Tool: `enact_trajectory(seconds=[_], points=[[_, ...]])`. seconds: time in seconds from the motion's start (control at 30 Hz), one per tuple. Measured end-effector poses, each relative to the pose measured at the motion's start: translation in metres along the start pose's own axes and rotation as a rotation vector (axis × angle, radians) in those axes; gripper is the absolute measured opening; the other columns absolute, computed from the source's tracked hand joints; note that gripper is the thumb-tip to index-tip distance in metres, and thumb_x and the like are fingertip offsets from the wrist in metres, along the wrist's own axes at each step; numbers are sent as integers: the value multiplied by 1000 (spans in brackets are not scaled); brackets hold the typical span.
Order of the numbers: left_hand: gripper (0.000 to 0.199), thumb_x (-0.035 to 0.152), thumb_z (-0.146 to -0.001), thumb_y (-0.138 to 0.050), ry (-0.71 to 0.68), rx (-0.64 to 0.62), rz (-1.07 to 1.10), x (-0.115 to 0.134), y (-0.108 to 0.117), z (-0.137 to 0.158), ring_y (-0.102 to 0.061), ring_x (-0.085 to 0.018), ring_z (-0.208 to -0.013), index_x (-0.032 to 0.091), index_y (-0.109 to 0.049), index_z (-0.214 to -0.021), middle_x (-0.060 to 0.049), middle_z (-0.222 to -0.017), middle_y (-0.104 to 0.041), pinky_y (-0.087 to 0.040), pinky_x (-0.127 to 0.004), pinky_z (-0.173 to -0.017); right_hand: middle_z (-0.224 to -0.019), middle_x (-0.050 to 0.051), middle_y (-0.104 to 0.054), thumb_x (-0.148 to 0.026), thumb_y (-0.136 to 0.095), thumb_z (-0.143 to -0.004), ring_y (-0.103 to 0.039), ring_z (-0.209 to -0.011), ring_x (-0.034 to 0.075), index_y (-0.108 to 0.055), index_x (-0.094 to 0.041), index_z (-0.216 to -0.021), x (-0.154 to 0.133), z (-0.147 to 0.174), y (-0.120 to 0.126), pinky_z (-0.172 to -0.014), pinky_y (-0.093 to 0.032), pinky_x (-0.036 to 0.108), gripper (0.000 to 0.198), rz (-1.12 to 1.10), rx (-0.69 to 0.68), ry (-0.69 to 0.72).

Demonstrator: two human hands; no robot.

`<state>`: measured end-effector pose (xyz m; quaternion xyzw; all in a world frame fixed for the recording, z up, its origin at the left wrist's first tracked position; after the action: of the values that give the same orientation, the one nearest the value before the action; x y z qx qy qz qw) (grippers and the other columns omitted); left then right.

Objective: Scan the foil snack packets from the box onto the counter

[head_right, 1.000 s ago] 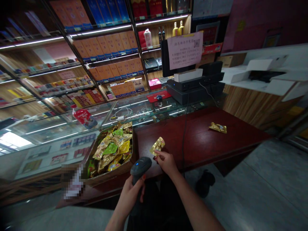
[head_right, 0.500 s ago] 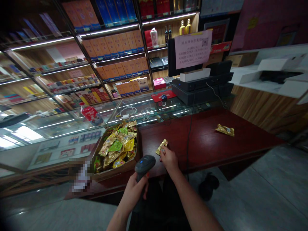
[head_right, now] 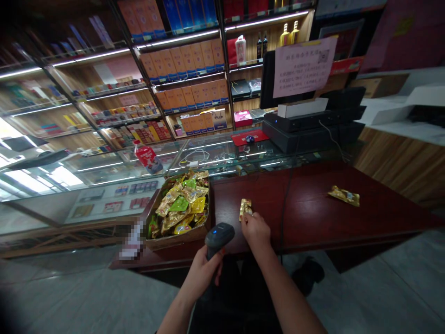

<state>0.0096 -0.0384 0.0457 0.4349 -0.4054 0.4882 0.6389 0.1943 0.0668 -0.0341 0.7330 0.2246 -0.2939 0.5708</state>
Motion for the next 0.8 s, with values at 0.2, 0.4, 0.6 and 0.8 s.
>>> enact_trajectory(seconds=[0.2, 0.4, 0.6, 0.8], points=[[41, 57, -81, -66, -7, 2, 22, 0, 0, -1, -45, -9, -33, 19, -53, -83, 7, -47, -52, -33, -19, -36, -132, 8, -65, -34, -64, -100, -67, -110, 23, -67, -23, -122, 12, -24, 20, -95, -56, 45, 24, -35, -25, -52], [39, 55, -81, -67, -7, -4, 18, 4, -8, 1, -44, -8, -34, 18, -55, -83, 7, -48, -52, -34, -18, -35, -131, 8, -66, -34, -67, -99, -69, -106, 24, -64, -21, -128, 19, -23, 2, -89, -59, 44, 32, -336, -206, -111], [39, 55, -81, -68, -21, -4, 20, 8, -10, 2, -44, -8, -34, 18, -55, -82, 6, -47, -52, -34, -18, -36, -125, 8, -68, -36, -67, -99, -71, -99, 22, -63, -19, -128, 26, -5, -20, -82, -61, 41, 33, -569, -391, -255], [44, 58, -77, -71, 17, -11, 72, 3, -12, 3, -44, -9, -32, 18, -55, -83, 7, -45, -52, -32, -18, -35, -129, 8, -67, -35, -68, -98, -70, -102, 24, -63, -19, -129, 30, 9, -17, -84, -61, 42, 35, -628, -389, -234]])
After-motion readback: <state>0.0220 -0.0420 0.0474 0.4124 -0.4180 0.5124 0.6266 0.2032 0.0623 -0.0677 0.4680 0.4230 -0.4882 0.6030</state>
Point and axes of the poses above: each hand's wrist, its own z-axis away from the middle knuckle, its own y-axis out of the back of the hand, x = y × z, the point moved 3 cm from there along -z, towards the middle knuckle
